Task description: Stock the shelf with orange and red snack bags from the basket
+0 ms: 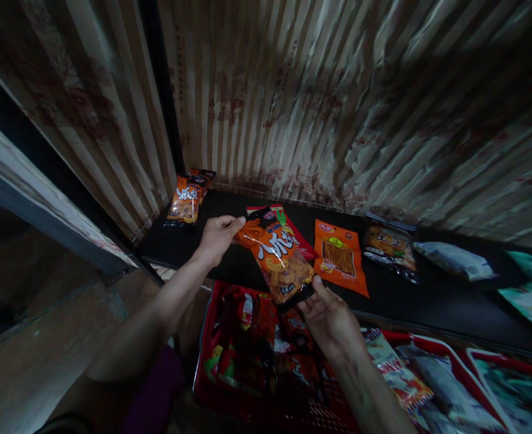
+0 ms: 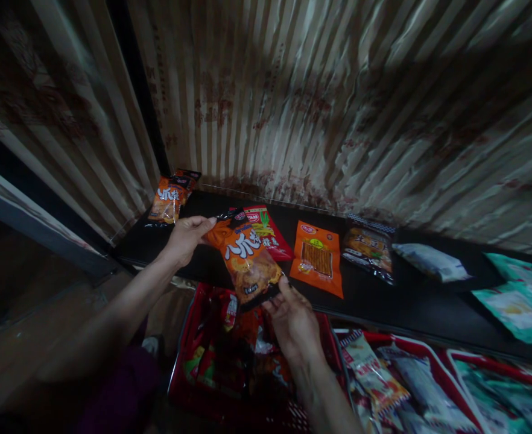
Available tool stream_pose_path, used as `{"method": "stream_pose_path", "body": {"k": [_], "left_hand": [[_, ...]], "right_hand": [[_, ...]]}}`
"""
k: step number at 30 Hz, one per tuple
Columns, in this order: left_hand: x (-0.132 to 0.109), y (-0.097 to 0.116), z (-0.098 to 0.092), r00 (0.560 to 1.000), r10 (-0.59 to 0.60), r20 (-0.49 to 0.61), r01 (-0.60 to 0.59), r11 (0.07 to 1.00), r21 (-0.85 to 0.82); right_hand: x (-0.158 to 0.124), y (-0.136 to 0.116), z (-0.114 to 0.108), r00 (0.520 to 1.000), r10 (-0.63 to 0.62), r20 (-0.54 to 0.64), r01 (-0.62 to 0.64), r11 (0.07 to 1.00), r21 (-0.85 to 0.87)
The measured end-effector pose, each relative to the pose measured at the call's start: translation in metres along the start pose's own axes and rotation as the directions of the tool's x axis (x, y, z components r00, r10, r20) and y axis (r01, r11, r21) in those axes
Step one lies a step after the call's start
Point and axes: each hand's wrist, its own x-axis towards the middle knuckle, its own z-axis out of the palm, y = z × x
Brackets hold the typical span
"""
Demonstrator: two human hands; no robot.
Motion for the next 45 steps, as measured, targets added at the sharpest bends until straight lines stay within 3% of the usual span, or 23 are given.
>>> {"method": "stream_pose_path", "body": {"k": [7, 11, 15, 18, 22, 25, 31, 38, 45], "left_hand": [[0.0, 0.001, 0.005, 0.991, 0.095, -0.098, -0.091, 0.995, 0.043], [0.005, -0.004, 0.001, 0.965, 0.223, -0.14, -0.201, 0.967, 0.155], [0.008, -0.007, -0.002, 0.956, 0.252, -0.15, -0.224, 0.958, 0.179], [0.009, -0.007, -0.002, 0.966, 0.19, -0.176, -0.173, 0.979, 0.111], [0.008, -0.01, 0.0, 0.987, -0.016, -0.157, 0.015, 1.0, -0.013], [0.006, -0.015, 0.002, 0.979, -0.153, -0.133, 0.141, 0.986, -0.089], [0.004, -0.018, 0.006, 0.961, -0.249, -0.121, 0.213, 0.945, -0.249], [-0.01, -0.004, 0.013, 0.951, -0.306, 0.042, 0.294, 0.859, -0.42], [-0.035, 0.004, 0.023, 0.894, -0.304, 0.329, 0.399, 0.873, -0.279]], "right_hand": [[-0.009, 0.002, 0.007, 0.998, 0.015, 0.054, -0.012, 0.999, -0.052], [-0.018, 0.007, 0.011, 0.981, 0.135, 0.141, -0.105, 0.973, -0.206], [-0.021, 0.015, 0.01, 0.967, 0.167, 0.194, -0.112, 0.957, -0.267], [-0.022, 0.016, 0.01, 0.975, 0.103, 0.197, -0.063, 0.978, -0.199], [-0.024, 0.013, 0.011, 0.981, 0.054, 0.188, -0.04, 0.996, -0.08], [-0.024, 0.014, 0.012, 0.986, 0.045, 0.159, -0.047, 0.999, 0.014], [-0.024, 0.015, 0.016, 0.981, 0.047, 0.187, -0.061, 0.996, 0.069], [-0.025, 0.012, 0.018, 0.991, 0.003, 0.136, -0.019, 0.993, 0.116], [-0.022, 0.015, 0.017, 0.992, 0.027, 0.119, -0.046, 0.987, 0.155]]}}
